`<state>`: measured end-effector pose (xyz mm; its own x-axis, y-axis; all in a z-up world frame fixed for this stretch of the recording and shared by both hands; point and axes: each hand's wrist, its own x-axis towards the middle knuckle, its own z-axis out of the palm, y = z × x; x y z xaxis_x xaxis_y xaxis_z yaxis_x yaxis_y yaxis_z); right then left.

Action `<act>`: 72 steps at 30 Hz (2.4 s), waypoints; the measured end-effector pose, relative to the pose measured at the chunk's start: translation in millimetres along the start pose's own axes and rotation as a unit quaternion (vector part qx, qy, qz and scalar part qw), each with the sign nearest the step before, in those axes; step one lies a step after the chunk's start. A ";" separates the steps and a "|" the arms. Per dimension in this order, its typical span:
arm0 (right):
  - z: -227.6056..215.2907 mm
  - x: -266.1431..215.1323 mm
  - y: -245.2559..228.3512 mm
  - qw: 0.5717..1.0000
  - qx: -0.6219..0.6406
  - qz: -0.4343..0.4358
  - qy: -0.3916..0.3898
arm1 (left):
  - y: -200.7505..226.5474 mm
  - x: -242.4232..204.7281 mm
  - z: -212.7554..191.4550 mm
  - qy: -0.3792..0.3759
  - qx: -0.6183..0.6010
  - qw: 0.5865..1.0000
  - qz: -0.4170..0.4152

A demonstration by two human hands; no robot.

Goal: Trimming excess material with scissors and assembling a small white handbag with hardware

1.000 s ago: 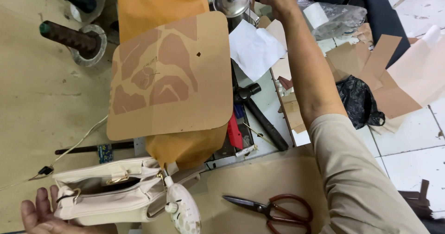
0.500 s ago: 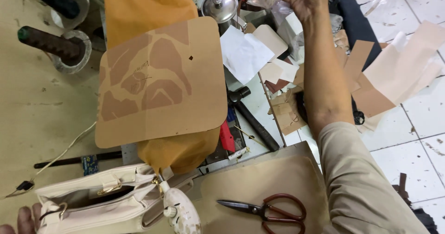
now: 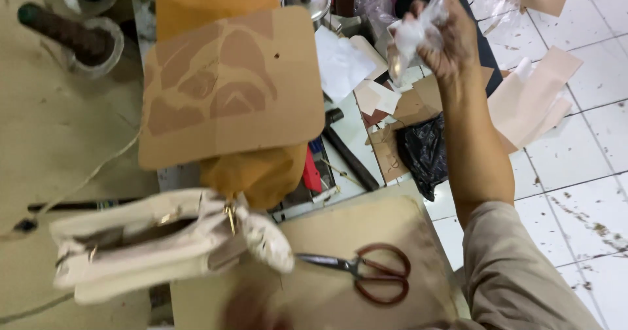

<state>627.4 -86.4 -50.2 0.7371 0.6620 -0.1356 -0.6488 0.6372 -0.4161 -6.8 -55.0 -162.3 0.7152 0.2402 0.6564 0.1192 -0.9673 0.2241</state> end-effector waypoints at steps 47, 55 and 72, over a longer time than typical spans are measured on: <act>-5.8 -304.9 168.7 0.947 -0.292 0.014 -0.134 | 85.1 149.4 15.9 0.065 -0.610 0.676 -0.409; -16.6 -305.0 160.0 0.918 -0.368 -0.018 -0.151 | 83.6 158.7 20.0 0.080 -0.605 0.679 -0.408; -13.7 -292.0 150.7 0.932 -0.311 0.062 -0.175 | 82.1 169.5 36.8 0.101 -0.522 0.747 -0.400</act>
<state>317.0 -189.1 -85.6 0.4872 0.8724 0.0390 -0.4092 0.2675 -0.8724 149.6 -96.7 -59.1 0.5715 0.8163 0.0842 -0.2251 0.0573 0.9727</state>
